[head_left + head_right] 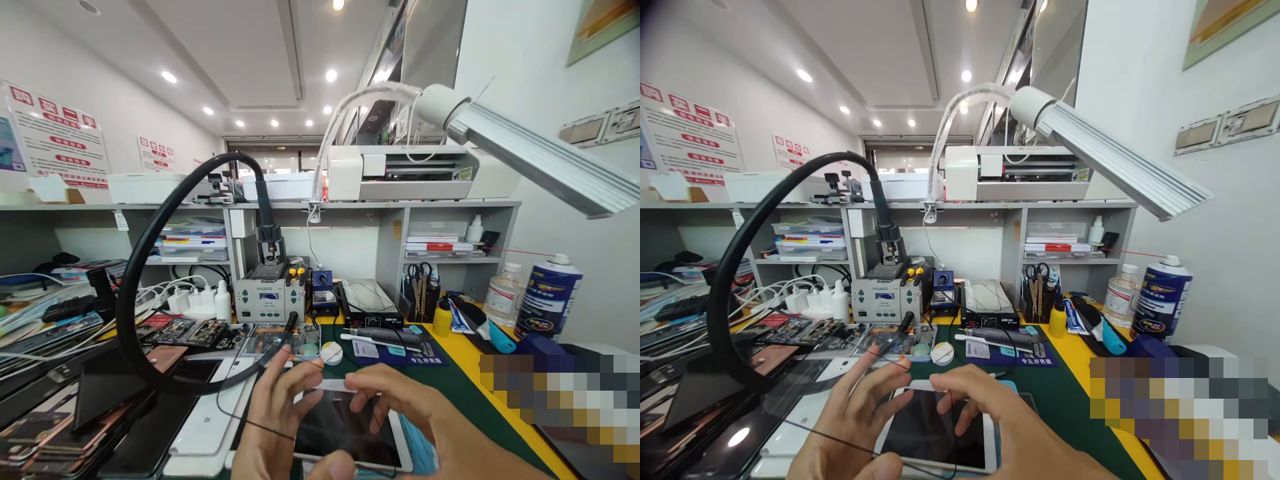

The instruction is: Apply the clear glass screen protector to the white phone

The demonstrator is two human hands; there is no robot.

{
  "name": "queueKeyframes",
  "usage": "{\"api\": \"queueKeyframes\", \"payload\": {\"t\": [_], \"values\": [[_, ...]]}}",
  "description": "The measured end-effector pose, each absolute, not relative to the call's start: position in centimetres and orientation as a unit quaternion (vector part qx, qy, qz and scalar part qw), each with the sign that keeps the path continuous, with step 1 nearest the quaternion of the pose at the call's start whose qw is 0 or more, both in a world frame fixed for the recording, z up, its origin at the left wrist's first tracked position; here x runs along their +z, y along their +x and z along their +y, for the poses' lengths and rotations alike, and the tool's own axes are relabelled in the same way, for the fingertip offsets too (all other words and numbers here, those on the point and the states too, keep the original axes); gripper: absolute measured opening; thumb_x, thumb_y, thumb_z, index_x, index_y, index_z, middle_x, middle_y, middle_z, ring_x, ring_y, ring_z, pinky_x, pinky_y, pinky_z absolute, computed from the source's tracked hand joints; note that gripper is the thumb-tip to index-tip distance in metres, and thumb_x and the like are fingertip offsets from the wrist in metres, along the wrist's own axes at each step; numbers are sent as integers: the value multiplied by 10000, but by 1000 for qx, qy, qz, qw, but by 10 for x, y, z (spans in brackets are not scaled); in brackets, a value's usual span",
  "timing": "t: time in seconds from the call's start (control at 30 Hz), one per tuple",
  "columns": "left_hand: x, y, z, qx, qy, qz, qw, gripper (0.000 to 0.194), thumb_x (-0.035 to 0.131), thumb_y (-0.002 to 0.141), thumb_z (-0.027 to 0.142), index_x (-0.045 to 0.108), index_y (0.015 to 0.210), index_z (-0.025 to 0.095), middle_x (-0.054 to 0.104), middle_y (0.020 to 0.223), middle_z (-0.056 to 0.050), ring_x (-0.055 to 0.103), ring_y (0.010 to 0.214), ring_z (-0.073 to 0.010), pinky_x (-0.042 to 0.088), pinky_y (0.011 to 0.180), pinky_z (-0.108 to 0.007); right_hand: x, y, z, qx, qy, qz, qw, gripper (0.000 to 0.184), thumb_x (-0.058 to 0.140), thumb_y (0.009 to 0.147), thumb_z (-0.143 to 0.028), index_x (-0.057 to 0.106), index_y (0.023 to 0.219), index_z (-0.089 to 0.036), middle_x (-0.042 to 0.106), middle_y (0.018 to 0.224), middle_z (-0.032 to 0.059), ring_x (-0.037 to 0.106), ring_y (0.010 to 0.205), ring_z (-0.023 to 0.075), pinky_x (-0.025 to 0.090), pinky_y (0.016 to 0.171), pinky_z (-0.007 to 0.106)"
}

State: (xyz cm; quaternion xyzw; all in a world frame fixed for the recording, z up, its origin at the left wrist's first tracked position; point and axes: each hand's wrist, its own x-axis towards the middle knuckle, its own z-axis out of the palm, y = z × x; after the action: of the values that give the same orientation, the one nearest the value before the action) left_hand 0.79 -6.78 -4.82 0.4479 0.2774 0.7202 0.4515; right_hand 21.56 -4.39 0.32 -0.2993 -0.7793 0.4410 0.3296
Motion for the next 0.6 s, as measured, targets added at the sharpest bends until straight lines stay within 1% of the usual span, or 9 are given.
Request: {"api": "queueKeyframes", "payload": {"t": [0.07,0.2,0.33,0.4,0.47,0.5,0.53,0.57,0.6], "values": [[-42,13,-69,710,448,298,455,980,928,625,513,435,1451,326,676,1292,-83,594,1226,-310,480,1030,-396,7,219,-46,442,-296,-779,332,757,876,731,-521,601,1410,-328,616,1299,91,604,1094,284,490,964,407],[-31,21,-66,697,440,321,467,1032,933,616,510,412,1472,267,642,1331,-120,578,1239,-333,486,1021,-414,5,224,-38,461,-283,-758,363,698,861,770,-497,609,1401,-333,602,1350,91,590,1144,294,487,961,415],[-22,28,-61,684,442,334,475,1009,923,643,481,393,1476,272,629,1362,-113,575,1240,-318,483,1024,-415,1,225,-27,468,-264,-739,406,588,827,822,-478,641,1367,-355,584,1376,76,585,1159,276,485,954,396],[-19,28,-59,664,451,344,488,971,913,662,470,407,1467,275,609,1410,-110,575,1230,-298,500,981,-382,0,227,-24,472,-255,-729,425,533,818,830,-482,678,1326,-346,585,1360,78,595,1127,267,492,933,389],[-15,21,-59,632,467,363,501,931,904,679,443,422,1457,269,589,1442,-118,614,1101,-252,530,825,-326,0,231,-21,486,-251,-712,440,492,820,824,-485,711,1280,-335,596,1332,82,600,1109,268,506,900,383],[-14,15,-59,612,477,378,506,907,897,689,427,433,1451,268,594,1435,-123,622,1000,-222,519,723,-297,0,234,-19,496,-254,-701,445,480,823,819,-487,723,1262,-331,606,1311,82,601,1108,269,512,894,382],[-14,6,-60,591,492,394,504,888,894,692,415,451,1447,261,617,1403,-129,614,869,-187,503,668,-286,-1,237,-17,506,-263,-688,448,473,823,815,-492,732,1249,-328,619,1285,82,602,1106,270,516,896,385],[-15,-4,-60,569,508,414,496,816,865,724,434,491,1428,259,653,1342,-122,594,800,-169,492,661,-286,-1,241,-14,515,-275,-676,449,471,821,812,-497,738,1242,-323,630,1264,83,602,1110,275,517,907,393],[-16,-16,-61,545,528,447,473,736,839,751,456,545,1396,258,694,1259,-110,593,805,-177,499,700,-294,-2,245,-12,521,-287,-667,449,475,816,813,-504,740,1243,-317,640,1249,85,602,1119,281,516,924,404]]}}
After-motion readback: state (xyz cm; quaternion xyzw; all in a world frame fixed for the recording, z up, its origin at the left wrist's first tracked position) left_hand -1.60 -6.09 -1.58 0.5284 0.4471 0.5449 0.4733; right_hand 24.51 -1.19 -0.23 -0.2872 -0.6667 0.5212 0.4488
